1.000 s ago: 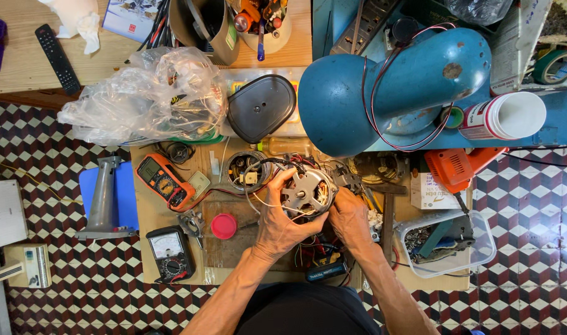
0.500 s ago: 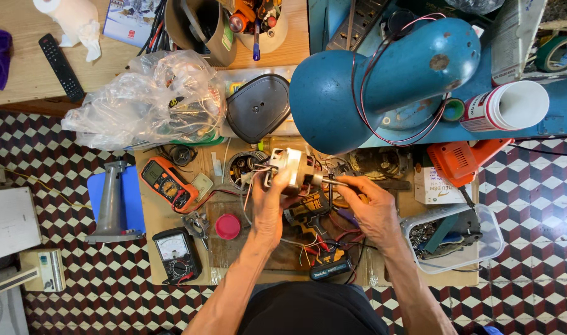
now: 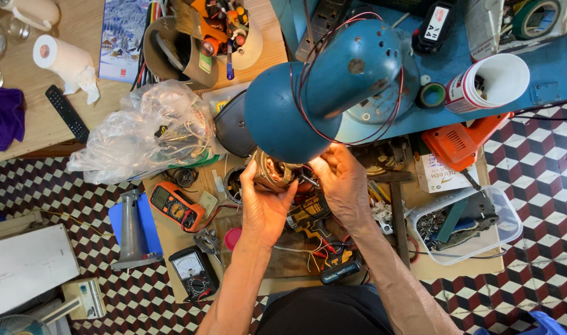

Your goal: The person works on a small electrical component, likely a motor, at a cluttered workbench. They use a multimeter to test connections and manipulate wires and parts of the motor with their hands. The person also handles a white cylindrical object and a power strip during the process.

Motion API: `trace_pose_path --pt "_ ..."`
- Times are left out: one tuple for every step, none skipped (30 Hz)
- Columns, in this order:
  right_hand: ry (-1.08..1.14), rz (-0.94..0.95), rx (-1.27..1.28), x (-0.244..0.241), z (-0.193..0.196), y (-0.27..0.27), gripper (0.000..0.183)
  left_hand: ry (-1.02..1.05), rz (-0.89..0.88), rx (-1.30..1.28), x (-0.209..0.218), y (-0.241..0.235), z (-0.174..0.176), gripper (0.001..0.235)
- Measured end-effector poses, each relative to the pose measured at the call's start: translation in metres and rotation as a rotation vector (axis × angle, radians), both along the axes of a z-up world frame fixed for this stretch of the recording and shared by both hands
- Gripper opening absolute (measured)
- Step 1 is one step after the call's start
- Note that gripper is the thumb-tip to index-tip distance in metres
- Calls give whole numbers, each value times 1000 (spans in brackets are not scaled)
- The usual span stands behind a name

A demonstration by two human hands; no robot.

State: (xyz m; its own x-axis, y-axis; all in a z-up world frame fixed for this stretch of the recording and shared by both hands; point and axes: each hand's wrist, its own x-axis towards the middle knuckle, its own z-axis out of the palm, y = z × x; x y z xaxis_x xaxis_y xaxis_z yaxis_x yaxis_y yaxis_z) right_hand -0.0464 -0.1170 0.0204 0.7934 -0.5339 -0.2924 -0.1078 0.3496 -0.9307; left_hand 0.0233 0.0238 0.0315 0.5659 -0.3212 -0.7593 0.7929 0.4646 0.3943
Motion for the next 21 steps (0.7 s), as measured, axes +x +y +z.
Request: trace_pose_path --pt "72 11 -113 0 2 -1 24 -1 -6 -19 0 -2 0 55" --pt "146 22 -226 0 4 -3 22 -3 -11 -39 0 -3 -1 55" --pt "139 26 -255 0 6 -3 23 -4 -14 -58 0 -4 -1 54" --pt "132 31 -285 -1 8 -4 24 7 -17 -69 0 -4 -2 54" --pt "126 35 -316 -2 10 -5 25 18 -20 -81 0 -5 -3 54" --pt "116 56 -355 -3 12 -7 24 30 -23 -92 -1 -6 -4 54" --pt "107 77 -395 -3 13 -10 24 49 -20 -82 -1 -7 -5 54" --pt "97 98 -435 -4 14 -12 24 67 -18 -73 -1 -8 -6 55" --pt "98 90 -453 -3 14 -14 24 85 -14 -62 -2 -9 -8 55" --pt "98 82 -471 -3 14 -15 24 89 -20 -71 -2 -9 -9 55" --pt "99 75 -487 -3 14 -17 24 95 -26 -80 -3 -9 -11 56" --pt "82 68 -511 -2 12 -19 23 100 -31 -89 -4 -10 -14 57" --pt "65 61 -534 -2 11 -20 22 112 -30 -86 -6 -10 -16 57" --pt "48 55 -557 -3 10 -20 21 124 -28 -84 -7 -9 -18 57" --pt "32 47 -579 -3 9 -21 20 134 -26 -83 -8 -10 -19 57" --pt "17 40 -601 -4 8 -21 20 135 -34 -87 -8 -9 -21 57" --pt "2 31 -624 -5 8 -21 20 136 -44 -91 -9 -10 -22 58" --pt "0 34 -615 -5 7 -21 20 137 -53 -96 -9 -10 -22 58" --pt "-2 36 -607 -6 6 -20 19 146 -57 -109 -9 -10 -23 58" --pt "-3 39 -599 -7 5 -20 19 156 -62 -122 -9 -10 -24 59" --pt "-12 35 -616 -7 4 -19 21 165 -65 -135 -9 -10 -25 59"
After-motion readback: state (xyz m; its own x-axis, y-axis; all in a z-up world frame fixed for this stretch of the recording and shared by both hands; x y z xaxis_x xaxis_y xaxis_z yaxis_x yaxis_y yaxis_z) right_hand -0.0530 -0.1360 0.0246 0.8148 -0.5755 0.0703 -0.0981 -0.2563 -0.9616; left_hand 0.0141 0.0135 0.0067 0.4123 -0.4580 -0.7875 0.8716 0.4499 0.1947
